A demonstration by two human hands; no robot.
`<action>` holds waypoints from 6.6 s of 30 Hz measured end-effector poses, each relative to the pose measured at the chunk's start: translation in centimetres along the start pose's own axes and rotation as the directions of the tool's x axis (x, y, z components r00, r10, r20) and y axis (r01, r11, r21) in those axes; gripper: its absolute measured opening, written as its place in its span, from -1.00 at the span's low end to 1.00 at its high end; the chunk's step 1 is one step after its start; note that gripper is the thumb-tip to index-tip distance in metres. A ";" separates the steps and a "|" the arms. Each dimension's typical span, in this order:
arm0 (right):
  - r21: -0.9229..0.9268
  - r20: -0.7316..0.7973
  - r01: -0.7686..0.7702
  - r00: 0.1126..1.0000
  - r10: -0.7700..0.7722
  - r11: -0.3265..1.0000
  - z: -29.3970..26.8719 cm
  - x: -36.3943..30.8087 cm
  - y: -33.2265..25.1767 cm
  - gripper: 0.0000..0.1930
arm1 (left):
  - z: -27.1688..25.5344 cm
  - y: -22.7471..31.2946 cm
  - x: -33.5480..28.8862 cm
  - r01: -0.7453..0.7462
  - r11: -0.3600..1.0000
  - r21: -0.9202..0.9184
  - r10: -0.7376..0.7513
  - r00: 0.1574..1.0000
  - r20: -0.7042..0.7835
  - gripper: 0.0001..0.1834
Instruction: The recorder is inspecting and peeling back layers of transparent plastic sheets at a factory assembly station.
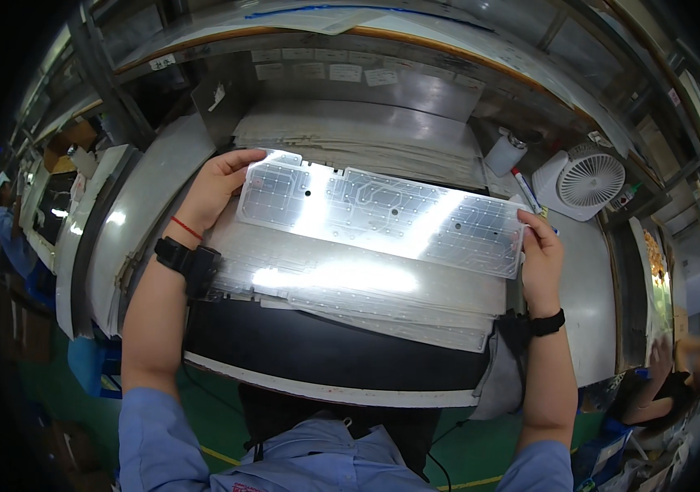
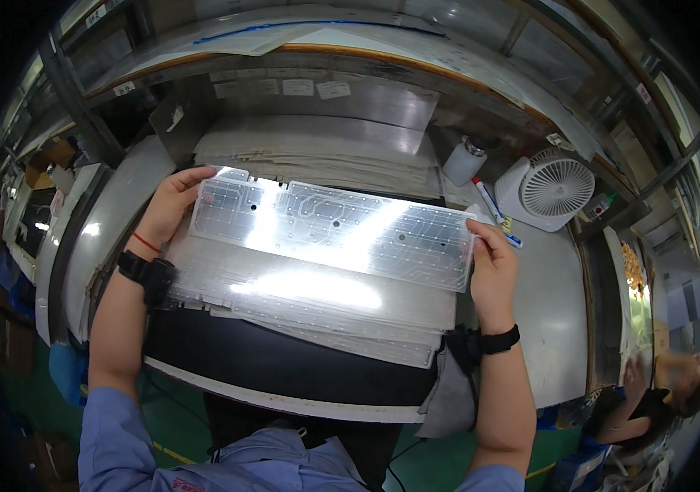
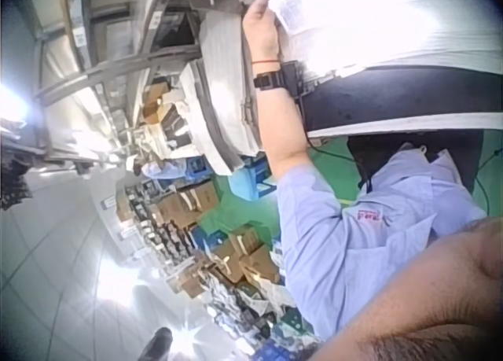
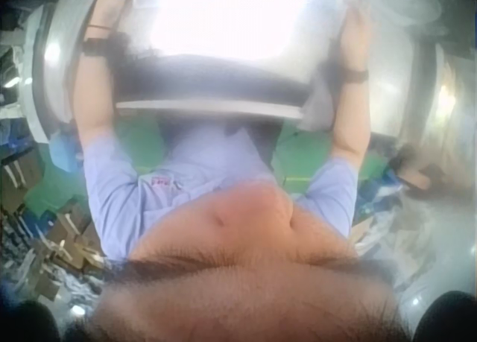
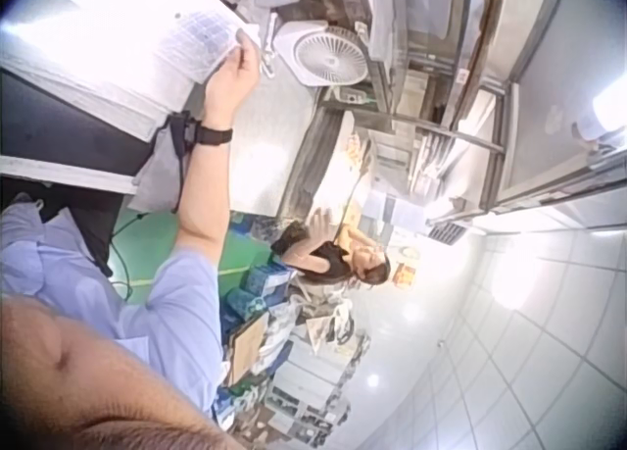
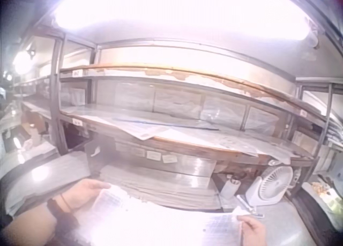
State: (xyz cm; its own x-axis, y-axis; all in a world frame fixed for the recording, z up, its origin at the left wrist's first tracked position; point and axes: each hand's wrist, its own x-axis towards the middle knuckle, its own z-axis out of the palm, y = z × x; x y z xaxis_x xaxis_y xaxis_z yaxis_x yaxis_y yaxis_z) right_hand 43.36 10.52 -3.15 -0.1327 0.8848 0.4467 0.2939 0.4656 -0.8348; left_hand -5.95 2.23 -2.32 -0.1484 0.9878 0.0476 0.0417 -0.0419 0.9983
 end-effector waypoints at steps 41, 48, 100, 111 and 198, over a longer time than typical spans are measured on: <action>0.241 0.156 -0.282 0.956 0.250 0.928 0.8 -0.3 -1.0 -0.75 | -1.9 -1.7 1.1 0.059 0.985 -0.160 -0.078 0.991 -0.113 -0.80; -0.009 0.173 -0.336 0.927 0.333 0.942 0.5 -0.3 0.2 -0.74 | -0.4 -0.4 0.7 0.013 0.959 -0.284 -0.065 0.983 -0.173 -0.55; 0.220 0.131 -0.153 0.983 0.126 0.964 0.7 -0.3 -0.5 -0.88 | -1.4 -0.7 0.6 0.124 0.983 -0.136 -0.123 0.992 0.012 -0.66; 0.281 0.086 -0.216 0.976 0.200 0.935 0.9 -0.2 -0.8 -0.83 | 0.0 0.0 0.0 0.113 0.989 0.098 -0.123 0.987 0.107 -0.80; 0.059 0.017 0.047 0.999 -0.048 0.997 -0.2 -0.1 -0.6 -0.80 | -0.4 -0.5 0.2 -0.036 0.993 0.109 0.043 0.997 -0.058 -0.66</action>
State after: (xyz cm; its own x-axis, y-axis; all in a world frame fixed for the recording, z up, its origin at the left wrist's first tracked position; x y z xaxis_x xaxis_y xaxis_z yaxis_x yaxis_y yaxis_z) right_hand 43.42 10.15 -2.63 -0.1632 0.8615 0.4807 0.2309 0.5071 -0.8304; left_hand -6.35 2.40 -2.77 -0.2037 0.9747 0.0920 0.1550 -0.0607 0.9861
